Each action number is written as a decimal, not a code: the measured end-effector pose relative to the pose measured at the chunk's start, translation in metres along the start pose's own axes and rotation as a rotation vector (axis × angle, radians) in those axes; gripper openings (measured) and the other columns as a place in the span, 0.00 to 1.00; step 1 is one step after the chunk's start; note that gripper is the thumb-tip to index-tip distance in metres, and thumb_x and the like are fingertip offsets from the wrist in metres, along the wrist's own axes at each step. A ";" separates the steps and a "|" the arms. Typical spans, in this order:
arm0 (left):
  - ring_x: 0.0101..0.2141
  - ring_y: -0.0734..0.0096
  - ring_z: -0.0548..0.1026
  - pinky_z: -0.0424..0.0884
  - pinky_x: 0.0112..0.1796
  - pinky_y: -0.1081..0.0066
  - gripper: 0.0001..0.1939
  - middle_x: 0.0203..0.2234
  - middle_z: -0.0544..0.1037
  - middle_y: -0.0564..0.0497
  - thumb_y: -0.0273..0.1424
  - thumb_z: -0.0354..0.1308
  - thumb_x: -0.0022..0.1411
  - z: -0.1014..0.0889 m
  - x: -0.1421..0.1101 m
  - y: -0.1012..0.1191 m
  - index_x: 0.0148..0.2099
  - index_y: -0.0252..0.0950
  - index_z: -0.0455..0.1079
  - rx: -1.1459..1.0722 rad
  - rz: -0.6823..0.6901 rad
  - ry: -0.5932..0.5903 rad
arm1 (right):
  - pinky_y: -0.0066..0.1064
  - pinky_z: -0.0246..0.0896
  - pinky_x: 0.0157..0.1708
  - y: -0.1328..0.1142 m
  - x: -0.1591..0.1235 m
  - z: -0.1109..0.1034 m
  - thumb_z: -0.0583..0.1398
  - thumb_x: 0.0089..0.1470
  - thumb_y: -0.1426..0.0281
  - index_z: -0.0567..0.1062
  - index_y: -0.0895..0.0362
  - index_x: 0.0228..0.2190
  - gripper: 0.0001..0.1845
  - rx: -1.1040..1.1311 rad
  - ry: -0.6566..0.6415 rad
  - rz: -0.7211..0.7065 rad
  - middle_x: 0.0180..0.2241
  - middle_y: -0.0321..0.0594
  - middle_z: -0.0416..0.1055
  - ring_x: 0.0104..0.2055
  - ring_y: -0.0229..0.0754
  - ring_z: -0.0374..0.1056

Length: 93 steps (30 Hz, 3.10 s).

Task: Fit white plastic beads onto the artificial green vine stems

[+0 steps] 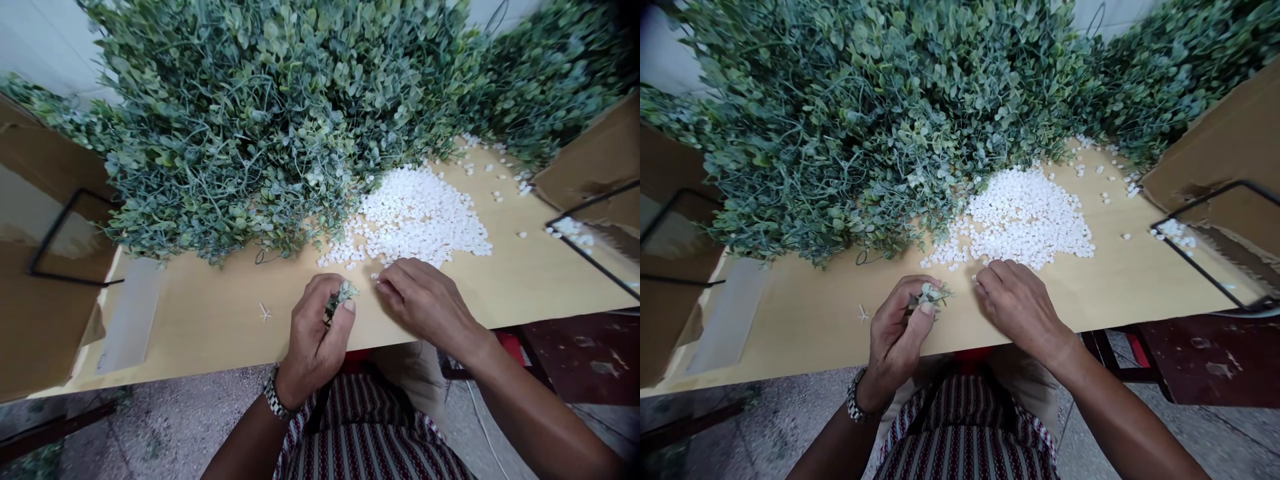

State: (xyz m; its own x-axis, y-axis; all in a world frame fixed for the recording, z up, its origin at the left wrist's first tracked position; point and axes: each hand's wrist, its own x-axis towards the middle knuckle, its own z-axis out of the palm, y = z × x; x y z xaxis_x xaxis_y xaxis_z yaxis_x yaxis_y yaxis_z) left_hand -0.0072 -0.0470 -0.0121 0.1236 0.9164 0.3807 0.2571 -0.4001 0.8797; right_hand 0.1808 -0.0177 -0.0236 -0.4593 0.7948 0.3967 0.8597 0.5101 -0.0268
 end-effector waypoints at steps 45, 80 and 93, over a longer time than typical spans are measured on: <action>0.30 0.72 0.74 0.71 0.32 0.71 0.06 0.29 0.77 0.49 0.22 0.53 0.60 0.009 0.000 0.003 0.38 0.35 0.69 0.031 0.098 0.011 | 0.25 0.58 0.26 -0.026 0.001 -0.004 0.67 0.45 0.69 0.76 0.55 0.26 0.05 1.783 0.003 0.553 0.24 0.33 0.68 0.25 0.33 0.62; 0.23 0.76 0.69 0.67 0.27 0.74 0.09 0.22 0.74 0.51 0.20 0.48 0.59 0.010 0.001 -0.001 0.35 0.33 0.69 0.186 0.218 -0.052 | 0.29 0.62 0.28 -0.023 -0.004 0.001 0.65 0.48 0.67 0.73 0.55 0.26 0.06 1.497 -0.018 0.419 0.25 0.36 0.69 0.28 0.36 0.64; 0.22 0.77 0.67 0.63 0.24 0.75 0.08 0.22 0.74 0.51 0.19 0.50 0.58 0.013 -0.001 -0.004 0.34 0.32 0.69 0.158 0.218 -0.047 | 0.28 0.60 0.28 -0.023 -0.005 0.003 0.64 0.49 0.70 0.73 0.55 0.27 0.04 1.518 -0.012 0.413 0.26 0.35 0.68 0.29 0.36 0.64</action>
State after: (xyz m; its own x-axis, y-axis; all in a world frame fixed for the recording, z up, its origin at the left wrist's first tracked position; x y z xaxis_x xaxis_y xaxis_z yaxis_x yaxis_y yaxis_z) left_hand 0.0037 -0.0463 -0.0200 0.2360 0.8084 0.5392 0.3657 -0.5880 0.7215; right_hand 0.1623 -0.0324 -0.0277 -0.2667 0.9560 0.1224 -0.0933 0.1007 -0.9905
